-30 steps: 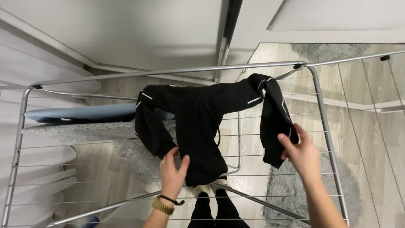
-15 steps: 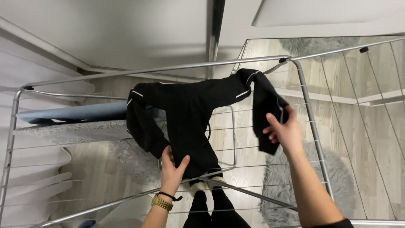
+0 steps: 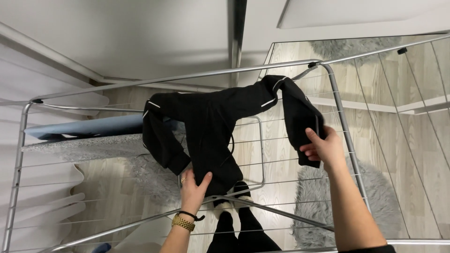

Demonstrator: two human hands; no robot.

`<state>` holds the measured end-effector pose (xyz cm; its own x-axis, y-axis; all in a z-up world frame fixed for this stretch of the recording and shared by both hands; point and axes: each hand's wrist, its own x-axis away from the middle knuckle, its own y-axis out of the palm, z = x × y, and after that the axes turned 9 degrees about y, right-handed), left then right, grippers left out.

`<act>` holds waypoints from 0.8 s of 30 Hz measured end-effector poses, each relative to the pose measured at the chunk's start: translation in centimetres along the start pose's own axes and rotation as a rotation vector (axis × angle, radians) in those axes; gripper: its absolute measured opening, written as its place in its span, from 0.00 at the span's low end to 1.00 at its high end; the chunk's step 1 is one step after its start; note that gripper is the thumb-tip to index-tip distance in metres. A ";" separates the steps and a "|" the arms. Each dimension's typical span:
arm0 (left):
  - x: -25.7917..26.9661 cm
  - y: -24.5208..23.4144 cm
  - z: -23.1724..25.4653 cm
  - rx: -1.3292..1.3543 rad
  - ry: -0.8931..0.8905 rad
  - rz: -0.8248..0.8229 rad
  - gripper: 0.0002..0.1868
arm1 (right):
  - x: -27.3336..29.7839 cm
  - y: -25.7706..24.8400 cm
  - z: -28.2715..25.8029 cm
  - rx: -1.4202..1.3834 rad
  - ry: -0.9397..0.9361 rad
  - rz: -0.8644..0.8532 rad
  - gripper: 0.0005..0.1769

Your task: The person hangs a black long-sleeved shirt and two pairs of gray sweatpants on a metal drying rack. They unfold each item, drape it over the rack bars, and adjust the fabric to ensure it is properly positioned.

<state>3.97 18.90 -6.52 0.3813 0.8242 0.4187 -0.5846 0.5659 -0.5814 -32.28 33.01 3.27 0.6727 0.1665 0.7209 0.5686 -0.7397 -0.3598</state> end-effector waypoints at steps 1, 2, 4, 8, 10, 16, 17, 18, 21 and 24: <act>0.0 0.1 -0.1 -0.003 0.014 -0.005 0.41 | -1.0 -0.2 0.5 -0.018 0.012 -0.051 0.31; 0.1 0.0 0.0 -0.004 0.014 -0.006 0.41 | -2.0 -0.3 1.0 -0.018 0.013 -0.050 0.31; 0.1 -0.1 0.3 -0.018 -0.006 -0.015 0.42 | -4.0 -0.5 2.0 -0.092 -0.095 -0.116 0.19; 0.2 0.1 -0.1 -0.005 -0.005 -0.002 0.41 | -3.1 -0.5 -0.3 -0.068 -0.178 -0.098 0.22; 0.0 0.3 -0.6 -0.047 0.016 -0.003 0.41 | -2.1 -0.7 -2.1 0.294 -0.297 0.065 0.19; -0.4 0.7 -1.8 -0.083 0.033 0.004 0.31 | -6.6 0.4 -3.7 0.689 -0.714 0.109 0.30; -0.3 0.6 -1.8 -0.084 0.033 0.003 0.31 | -8.6 0.6 -3.4 0.688 -0.713 0.110 0.30; -0.2 0.6 -1.7 -0.034 0.029 0.025 0.28 | -10.7 0.9 -3.1 0.763 -0.889 0.132 0.29; -0.2 0.4 -1.6 0.033 0.040 0.050 0.23 | -14.1 1.4 -3.4 0.885 -1.113 0.176 0.29; -0.2 0.3 -1.6 0.028 0.049 0.052 0.22 | -15.7 1.9 -4.2 1.014 -1.113 0.168 0.33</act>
<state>4.90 18.98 -7.92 0.3841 0.8531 0.3531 -0.6245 0.5217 -0.5812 -43.77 26.27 -6.28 0.5020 0.8649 -0.0038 0.2145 -0.1287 -0.9682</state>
